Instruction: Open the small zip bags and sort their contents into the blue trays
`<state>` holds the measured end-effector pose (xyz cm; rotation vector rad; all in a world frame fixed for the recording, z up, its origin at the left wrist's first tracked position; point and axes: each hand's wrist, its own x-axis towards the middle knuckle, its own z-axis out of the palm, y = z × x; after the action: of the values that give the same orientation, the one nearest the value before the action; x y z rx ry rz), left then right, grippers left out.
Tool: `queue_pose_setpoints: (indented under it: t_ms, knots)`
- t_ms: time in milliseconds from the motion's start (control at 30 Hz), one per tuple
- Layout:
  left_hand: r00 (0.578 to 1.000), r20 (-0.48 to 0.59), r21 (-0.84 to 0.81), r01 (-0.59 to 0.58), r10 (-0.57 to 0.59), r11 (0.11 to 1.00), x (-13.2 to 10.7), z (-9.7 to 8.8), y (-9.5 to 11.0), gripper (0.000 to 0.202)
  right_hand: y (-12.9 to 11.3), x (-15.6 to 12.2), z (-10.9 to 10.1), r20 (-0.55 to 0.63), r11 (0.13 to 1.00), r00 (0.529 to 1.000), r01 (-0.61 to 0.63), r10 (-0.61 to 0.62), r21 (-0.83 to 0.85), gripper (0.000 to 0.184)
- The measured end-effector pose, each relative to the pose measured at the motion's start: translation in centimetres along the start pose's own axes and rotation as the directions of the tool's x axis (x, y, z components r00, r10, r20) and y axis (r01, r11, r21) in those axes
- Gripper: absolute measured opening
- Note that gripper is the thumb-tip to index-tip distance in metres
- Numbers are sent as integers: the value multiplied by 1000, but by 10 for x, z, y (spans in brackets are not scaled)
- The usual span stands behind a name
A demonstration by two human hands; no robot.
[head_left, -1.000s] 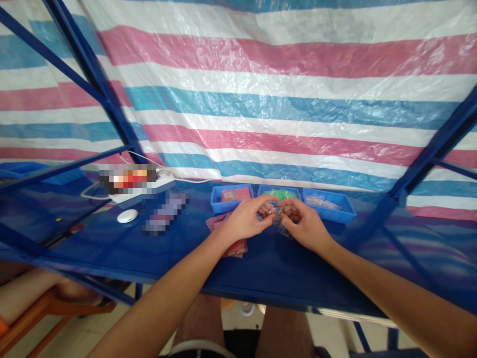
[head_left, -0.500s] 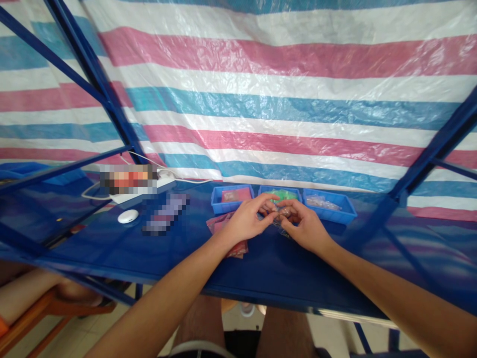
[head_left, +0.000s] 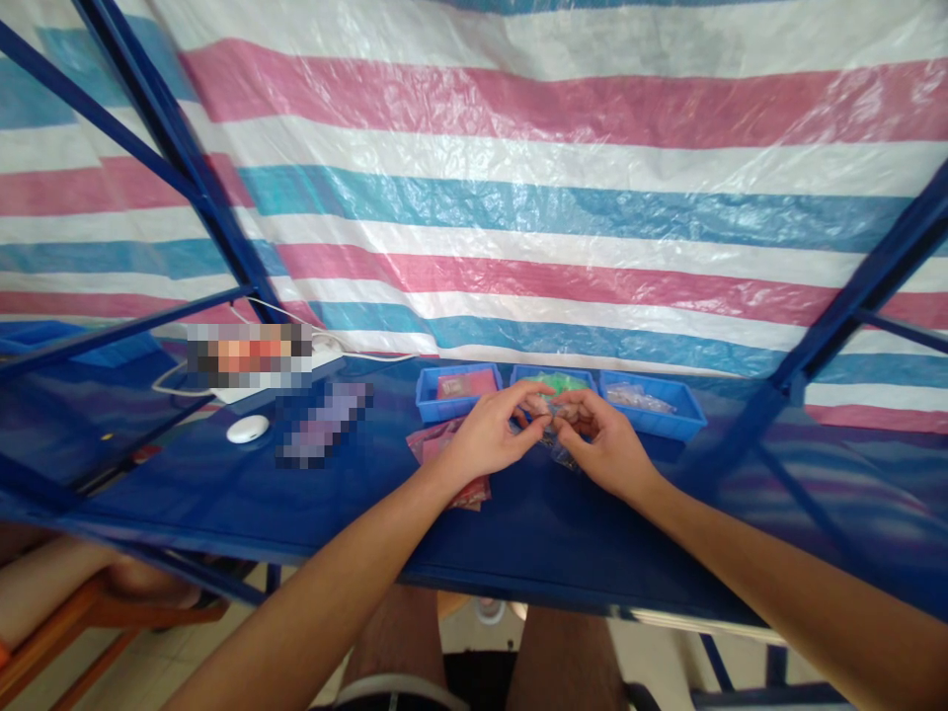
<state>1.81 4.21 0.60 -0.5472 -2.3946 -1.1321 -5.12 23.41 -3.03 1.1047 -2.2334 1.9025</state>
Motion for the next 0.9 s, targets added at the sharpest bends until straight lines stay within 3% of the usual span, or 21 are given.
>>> queue_pose_setpoints:
  t_ms: [133, 300, 400, 533, 600, 800, 900]
  knots:
    - [1000, -4, 11, 3, -3, 1000, 0, 1, 0, 31, -1, 1, -3, -68, 999, 997, 30, -31, -21, 27]
    - [992, -91, 112, -72, 82, 991, 2, -1, -3, 23, -1, 5, -8, -140, 995, 989, 45, -56, -84, 17]
    - [995, -101, 116, -15, 27, 993, 1, -1, -6, 26, -1, 6, -9, -184, 990, 979, 67, -90, -127, 14]
    - [989, 33, -80, 146, -143, 986, -1, 2, -9, 42, 0, 6, -11, -190, 975, 968, 129, -164, -184, 11]
    - [984, 87, -181, 170, -157, 969, -1, 3, -10, 42, -1, 6, -12, -146, 965, 969, 166, -197, -203, 10]
    - [989, 13, -284, 146, -148, 948, 3, 1, -15, 36, -8, 3, -9, -2, 926, 956, 285, -295, -249, 12]
    - [978, -28, -349, 184, -207, 919, 3, 3, -22, 31, -8, 3, -6, -66, 947, 959, 258, -275, -193, 19]
